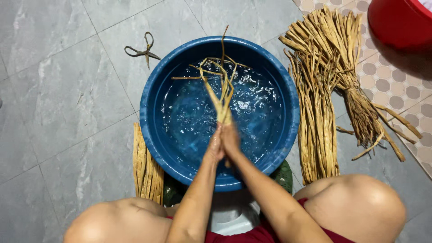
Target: The person sits on the floor and repeatedly dips bundles of dried sticks into a blue basin of water. They agitate the sticks in the water and then place them on the floor beside the basin. The process is repeated for multiple bundles.
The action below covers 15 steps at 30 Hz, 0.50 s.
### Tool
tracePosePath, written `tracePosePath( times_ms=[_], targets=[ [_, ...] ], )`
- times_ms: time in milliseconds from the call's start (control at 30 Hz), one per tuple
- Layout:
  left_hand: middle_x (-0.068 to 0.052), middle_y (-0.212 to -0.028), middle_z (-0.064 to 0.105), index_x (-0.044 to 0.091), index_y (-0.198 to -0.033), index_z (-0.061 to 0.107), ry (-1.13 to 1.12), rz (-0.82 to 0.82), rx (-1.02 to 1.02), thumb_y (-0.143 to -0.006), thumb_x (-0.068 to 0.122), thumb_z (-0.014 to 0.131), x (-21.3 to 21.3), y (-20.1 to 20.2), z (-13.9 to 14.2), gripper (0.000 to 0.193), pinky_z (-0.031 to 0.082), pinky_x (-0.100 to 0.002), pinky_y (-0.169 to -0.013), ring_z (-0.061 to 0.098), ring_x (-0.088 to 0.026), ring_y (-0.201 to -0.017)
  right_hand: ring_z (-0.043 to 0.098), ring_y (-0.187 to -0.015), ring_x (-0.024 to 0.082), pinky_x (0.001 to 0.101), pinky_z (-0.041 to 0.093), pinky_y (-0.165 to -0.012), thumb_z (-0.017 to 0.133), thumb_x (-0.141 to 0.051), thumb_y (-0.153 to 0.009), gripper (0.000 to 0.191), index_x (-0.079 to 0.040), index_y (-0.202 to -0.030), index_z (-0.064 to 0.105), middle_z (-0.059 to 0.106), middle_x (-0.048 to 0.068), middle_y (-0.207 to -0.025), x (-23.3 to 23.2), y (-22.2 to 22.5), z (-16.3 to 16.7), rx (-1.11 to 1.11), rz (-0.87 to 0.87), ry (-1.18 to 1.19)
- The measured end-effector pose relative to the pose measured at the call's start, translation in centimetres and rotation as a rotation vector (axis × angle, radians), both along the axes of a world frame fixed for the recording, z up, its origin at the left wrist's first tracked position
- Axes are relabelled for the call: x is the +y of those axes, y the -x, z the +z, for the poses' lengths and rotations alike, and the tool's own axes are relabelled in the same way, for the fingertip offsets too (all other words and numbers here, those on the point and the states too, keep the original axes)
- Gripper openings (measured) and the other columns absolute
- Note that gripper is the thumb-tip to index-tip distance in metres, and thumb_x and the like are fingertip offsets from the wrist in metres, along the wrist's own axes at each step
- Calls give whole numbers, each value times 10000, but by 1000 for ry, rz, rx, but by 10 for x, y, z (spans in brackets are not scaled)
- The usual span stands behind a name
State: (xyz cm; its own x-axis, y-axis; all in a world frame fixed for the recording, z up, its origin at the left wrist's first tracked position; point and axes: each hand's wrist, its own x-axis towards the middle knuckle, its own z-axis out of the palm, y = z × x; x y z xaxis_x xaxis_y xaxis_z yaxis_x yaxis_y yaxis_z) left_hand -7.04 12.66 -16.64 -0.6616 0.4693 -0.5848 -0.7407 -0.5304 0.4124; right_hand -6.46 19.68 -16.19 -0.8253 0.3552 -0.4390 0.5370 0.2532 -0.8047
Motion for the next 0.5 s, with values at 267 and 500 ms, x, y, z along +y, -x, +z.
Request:
tracePosePath(
  times_ms=[267, 500],
  targets=[
    [-106, -1278, 608, 159, -1464, 518, 65, 99, -35, -995, 592, 479, -16, -1, -18, 640, 543, -538, -904, 631, -311, -1055, 592, -1224, 329, 582, 410, -1029, 410, -411, -1098, 364, -170, -1222, 653, 664, 132, -1338, -26, -25, -9, 129, 382, -474],
    [-68, -1227, 674, 312, -1487, 557, 620, -324, 176, -1015, 447, 453, -9, -14, -10, 502, 503, -426, -776, 634, -223, -960, 630, -1117, 382, 527, 457, -944, 553, -412, -971, 434, -62, -1182, 701, 690, 201, -1176, 61, -11, -28, 40, -78, -200]
  ],
)
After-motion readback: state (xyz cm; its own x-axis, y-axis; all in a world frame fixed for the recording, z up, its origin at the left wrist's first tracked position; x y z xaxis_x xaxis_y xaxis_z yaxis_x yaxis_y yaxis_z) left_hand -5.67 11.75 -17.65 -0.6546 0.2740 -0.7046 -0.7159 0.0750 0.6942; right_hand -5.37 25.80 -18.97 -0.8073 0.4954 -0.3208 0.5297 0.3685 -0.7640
